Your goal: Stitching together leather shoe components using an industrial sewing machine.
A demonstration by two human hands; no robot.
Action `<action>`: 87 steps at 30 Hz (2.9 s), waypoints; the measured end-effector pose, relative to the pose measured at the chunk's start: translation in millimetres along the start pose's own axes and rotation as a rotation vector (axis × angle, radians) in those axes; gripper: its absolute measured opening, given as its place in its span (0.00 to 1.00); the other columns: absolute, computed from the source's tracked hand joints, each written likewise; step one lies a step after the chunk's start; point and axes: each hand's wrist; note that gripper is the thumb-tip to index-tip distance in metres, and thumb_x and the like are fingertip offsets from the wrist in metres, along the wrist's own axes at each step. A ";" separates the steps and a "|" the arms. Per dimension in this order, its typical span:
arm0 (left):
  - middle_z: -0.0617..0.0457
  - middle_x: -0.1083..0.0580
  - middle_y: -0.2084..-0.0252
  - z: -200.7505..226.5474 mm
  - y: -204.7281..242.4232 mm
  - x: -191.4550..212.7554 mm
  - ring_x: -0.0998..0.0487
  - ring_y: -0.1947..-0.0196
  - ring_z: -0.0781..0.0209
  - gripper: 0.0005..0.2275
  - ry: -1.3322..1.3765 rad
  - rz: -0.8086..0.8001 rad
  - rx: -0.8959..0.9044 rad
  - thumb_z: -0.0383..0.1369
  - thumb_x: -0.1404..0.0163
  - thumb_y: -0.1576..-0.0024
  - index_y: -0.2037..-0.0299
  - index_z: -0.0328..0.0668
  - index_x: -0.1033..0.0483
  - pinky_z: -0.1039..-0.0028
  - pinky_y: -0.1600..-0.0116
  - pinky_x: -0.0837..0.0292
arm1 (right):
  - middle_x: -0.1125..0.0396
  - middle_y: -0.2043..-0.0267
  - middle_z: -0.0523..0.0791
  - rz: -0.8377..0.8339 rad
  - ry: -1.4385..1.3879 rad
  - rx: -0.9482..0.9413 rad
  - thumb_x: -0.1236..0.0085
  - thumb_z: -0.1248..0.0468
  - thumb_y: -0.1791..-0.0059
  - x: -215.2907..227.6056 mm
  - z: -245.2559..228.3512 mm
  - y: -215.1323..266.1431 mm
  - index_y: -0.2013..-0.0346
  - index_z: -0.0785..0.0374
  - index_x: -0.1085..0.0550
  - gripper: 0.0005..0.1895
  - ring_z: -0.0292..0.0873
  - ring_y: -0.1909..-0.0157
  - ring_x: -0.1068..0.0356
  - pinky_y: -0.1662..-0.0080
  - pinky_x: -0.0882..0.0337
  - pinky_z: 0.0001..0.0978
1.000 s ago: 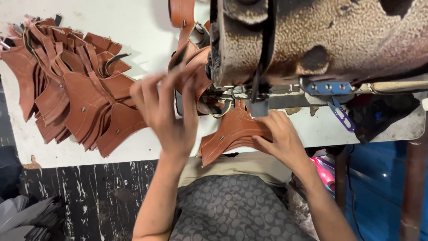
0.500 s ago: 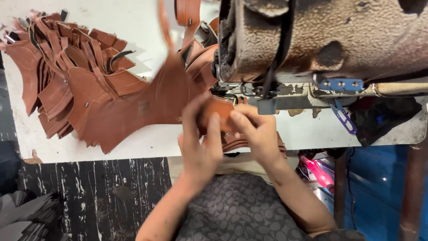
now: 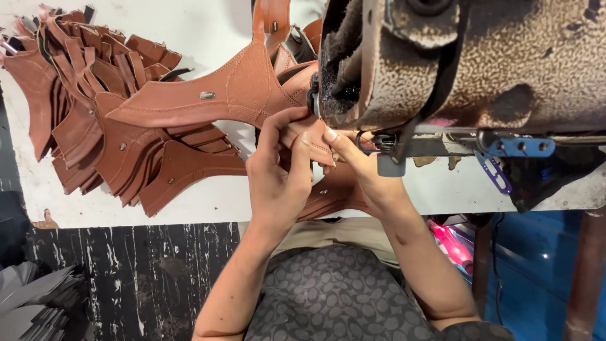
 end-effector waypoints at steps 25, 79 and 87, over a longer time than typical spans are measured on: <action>0.59 0.24 0.65 -30.8 -76.5 -8.9 0.27 0.66 0.77 0.08 -0.185 -0.052 -0.242 0.24 0.57 0.31 0.45 0.36 0.29 0.84 0.61 0.31 | 0.25 0.64 0.51 -0.040 0.031 -0.006 0.42 0.65 0.45 21.3 4.3 0.0 0.53 0.74 0.21 0.13 0.42 0.67 0.26 0.62 0.25 0.32; 0.53 0.22 0.55 -7.0 -25.6 30.6 0.22 0.62 0.59 0.06 -0.604 0.137 -0.441 0.23 0.50 0.36 0.51 0.39 0.24 0.70 0.53 0.38 | 0.25 0.60 0.48 -0.006 -0.095 -0.056 0.45 0.64 0.43 -28.6 25.5 -14.6 0.54 0.74 0.22 0.13 0.40 0.64 0.25 0.61 0.21 0.34; 0.54 0.20 0.62 -12.4 -60.5 10.6 0.23 0.68 0.58 0.05 -0.594 0.167 -0.410 0.24 0.51 0.36 0.55 0.44 0.22 0.68 0.54 0.36 | 0.25 0.61 0.52 -0.067 -0.043 -0.049 0.50 0.62 0.42 -10.8 15.8 -8.7 0.51 0.75 0.24 0.16 0.44 0.64 0.23 0.58 0.20 0.34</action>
Point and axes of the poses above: each hand's wrist, its own y-axis away from the middle knuckle, its own x-axis out of the back of the hand, z = x × y
